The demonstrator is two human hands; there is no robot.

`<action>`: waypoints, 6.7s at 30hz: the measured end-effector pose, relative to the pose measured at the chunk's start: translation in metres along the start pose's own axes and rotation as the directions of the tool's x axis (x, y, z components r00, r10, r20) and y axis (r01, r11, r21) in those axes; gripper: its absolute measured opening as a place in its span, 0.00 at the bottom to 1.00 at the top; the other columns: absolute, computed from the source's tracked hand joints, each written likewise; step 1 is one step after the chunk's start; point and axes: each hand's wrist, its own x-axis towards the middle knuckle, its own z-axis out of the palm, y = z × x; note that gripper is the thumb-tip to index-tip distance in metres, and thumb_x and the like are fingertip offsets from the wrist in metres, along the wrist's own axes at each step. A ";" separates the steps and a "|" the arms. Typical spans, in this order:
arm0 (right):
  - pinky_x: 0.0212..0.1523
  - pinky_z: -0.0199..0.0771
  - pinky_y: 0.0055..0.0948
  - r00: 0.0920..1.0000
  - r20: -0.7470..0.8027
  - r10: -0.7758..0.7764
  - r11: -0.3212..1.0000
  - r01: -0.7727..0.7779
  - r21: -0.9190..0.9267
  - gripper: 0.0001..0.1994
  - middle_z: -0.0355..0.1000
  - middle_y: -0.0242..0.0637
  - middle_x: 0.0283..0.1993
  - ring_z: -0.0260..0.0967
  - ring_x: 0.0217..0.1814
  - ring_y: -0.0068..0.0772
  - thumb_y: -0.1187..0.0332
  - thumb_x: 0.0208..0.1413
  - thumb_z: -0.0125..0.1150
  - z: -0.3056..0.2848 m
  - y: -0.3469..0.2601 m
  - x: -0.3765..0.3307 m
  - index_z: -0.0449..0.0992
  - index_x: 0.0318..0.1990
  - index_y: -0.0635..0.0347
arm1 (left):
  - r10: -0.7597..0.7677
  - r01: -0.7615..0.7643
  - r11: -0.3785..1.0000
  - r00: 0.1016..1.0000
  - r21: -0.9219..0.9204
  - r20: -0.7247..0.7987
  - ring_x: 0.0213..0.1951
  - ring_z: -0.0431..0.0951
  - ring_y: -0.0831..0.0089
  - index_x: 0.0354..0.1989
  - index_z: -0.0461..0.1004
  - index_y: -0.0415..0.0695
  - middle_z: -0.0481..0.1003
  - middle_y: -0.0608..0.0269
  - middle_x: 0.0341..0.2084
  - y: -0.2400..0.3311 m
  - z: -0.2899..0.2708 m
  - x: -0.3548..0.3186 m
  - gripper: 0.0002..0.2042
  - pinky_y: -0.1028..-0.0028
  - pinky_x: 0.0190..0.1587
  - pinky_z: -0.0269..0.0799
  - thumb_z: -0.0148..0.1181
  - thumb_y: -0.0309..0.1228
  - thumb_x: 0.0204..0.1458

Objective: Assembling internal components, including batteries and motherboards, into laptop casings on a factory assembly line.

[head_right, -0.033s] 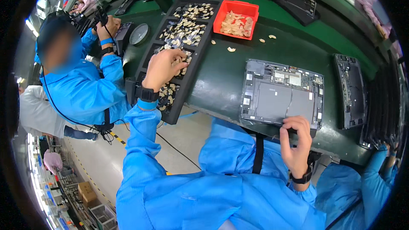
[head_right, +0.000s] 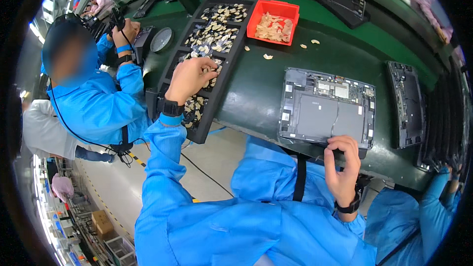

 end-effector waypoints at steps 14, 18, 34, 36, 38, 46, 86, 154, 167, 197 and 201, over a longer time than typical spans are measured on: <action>0.55 0.72 0.42 0.986 -0.011 -0.169 0.975 0.169 0.144 0.08 0.79 0.43 0.42 0.74 0.49 0.47 0.84 0.53 0.64 0.018 -0.032 0.032 0.77 0.39 0.63 | 0.022 -0.028 0.997 0.996 -0.067 -0.083 0.42 0.86 0.64 0.49 0.85 0.36 0.87 0.53 0.41 -0.007 -0.028 -0.009 0.23 0.66 0.47 0.80 0.79 0.40 0.51; 0.56 0.72 0.42 0.983 0.005 -0.185 0.967 0.181 0.178 0.07 0.80 0.43 0.43 0.74 0.49 0.48 0.82 0.54 0.65 0.022 -0.033 0.033 0.78 0.40 0.64 | -0.077 0.108 0.978 0.982 -0.177 0.172 0.42 0.86 0.57 0.48 0.86 0.43 0.86 0.57 0.39 -0.008 -0.014 -0.015 0.23 0.60 0.48 0.80 0.80 0.42 0.46; 0.56 0.72 0.40 0.998 0.001 -0.057 0.966 0.055 0.253 0.07 0.80 0.40 0.43 0.74 0.50 0.44 0.82 0.56 0.65 0.023 -0.019 0.023 0.78 0.40 0.64 | -0.155 0.204 0.907 0.975 -0.369 0.160 0.29 0.83 0.74 0.37 0.86 0.34 0.86 0.59 0.27 -0.012 -0.022 -0.007 0.12 0.72 0.39 0.79 0.78 0.32 0.52; 0.56 0.72 0.39 1.000 0.004 -0.027 0.966 0.025 0.259 0.07 0.80 0.40 0.42 0.74 0.50 0.44 0.82 0.56 0.65 0.022 -0.019 0.024 0.78 0.40 0.64 | -0.155 0.180 0.915 0.983 -0.361 0.098 0.29 0.83 0.74 0.38 0.87 0.36 0.85 0.59 0.26 -0.014 -0.023 -0.005 0.12 0.73 0.37 0.78 0.77 0.32 0.53; 0.56 0.72 0.39 1.000 0.003 -0.027 0.963 0.025 0.269 0.07 0.80 0.40 0.42 0.74 0.50 0.44 0.82 0.56 0.65 0.024 -0.018 0.024 0.78 0.41 0.64 | -0.154 0.133 0.930 0.988 -0.343 -0.033 0.27 0.84 0.75 0.41 0.89 0.39 0.85 0.59 0.24 -0.016 -0.024 -0.003 0.11 0.75 0.34 0.76 0.75 0.34 0.55; 0.55 0.73 0.38 1.000 0.022 -0.022 0.955 0.015 0.297 0.07 0.81 0.40 0.43 0.74 0.50 0.42 0.82 0.56 0.65 0.029 -0.024 0.032 0.79 0.41 0.64 | -0.115 0.043 0.959 0.962 -0.280 -0.246 0.33 0.80 0.78 0.48 0.87 0.37 0.85 0.59 0.31 0.004 -0.032 0.005 0.12 0.79 0.38 0.73 0.71 0.31 0.61; 0.54 0.80 0.26 0.989 0.145 0.022 0.757 -0.111 0.644 0.11 0.84 0.39 0.45 0.81 0.48 0.26 0.76 0.71 0.58 0.051 0.070 0.195 0.82 0.54 0.71 | 0.079 -0.003 0.095 0.997 -0.995 0.005 0.43 0.87 0.71 0.56 0.81 0.30 0.86 0.54 0.43 0.179 0.083 0.083 0.14 0.72 0.51 0.85 0.65 0.25 0.66; 0.47 0.78 0.21 0.881 -0.161 0.445 0.754 -0.272 0.597 0.14 0.85 0.39 0.40 0.81 0.43 0.21 0.73 0.67 0.67 -0.059 0.056 0.088 0.82 0.57 0.70 | 0.677 -0.627 0.671 0.736 -0.395 -0.018 0.59 0.75 0.43 0.70 0.71 0.45 0.75 0.43 0.60 0.238 0.092 0.064 0.31 0.56 0.61 0.69 0.69 0.40 0.58; 0.44 0.71 0.32 0.879 -0.079 0.470 0.877 -0.475 -0.065 0.05 0.83 0.36 0.26 0.78 0.28 0.34 0.70 0.59 0.69 -0.050 0.055 0.067 0.86 0.36 0.62 | 0.630 -0.551 0.763 0.750 -0.337 0.201 0.51 0.81 0.52 0.58 0.80 0.57 0.72 0.48 0.63 0.251 0.094 0.016 0.21 0.59 0.51 0.81 0.72 0.42 0.55; 0.40 0.72 0.30 0.870 -0.027 0.492 0.864 -0.492 -0.102 0.05 0.81 0.36 0.23 0.79 0.23 0.33 0.70 0.57 0.69 -0.035 0.053 0.076 0.85 0.32 0.62 | 0.619 -0.556 0.735 0.784 -0.388 0.050 0.45 0.83 0.58 0.51 0.87 0.51 0.74 0.47 0.64 0.240 0.101 0.003 0.20 0.63 0.48 0.82 0.77 0.37 0.48; 0.39 0.73 0.31 0.872 -0.018 0.489 0.866 -0.487 -0.109 0.05 0.81 0.36 0.23 0.80 0.24 0.34 0.70 0.58 0.68 -0.033 0.055 0.074 0.84 0.32 0.62 | 0.614 -0.555 0.749 0.787 -0.361 0.064 0.44 0.83 0.59 0.51 0.87 0.51 0.74 0.49 0.64 0.242 0.099 0.003 0.19 0.64 0.46 0.82 0.77 0.37 0.48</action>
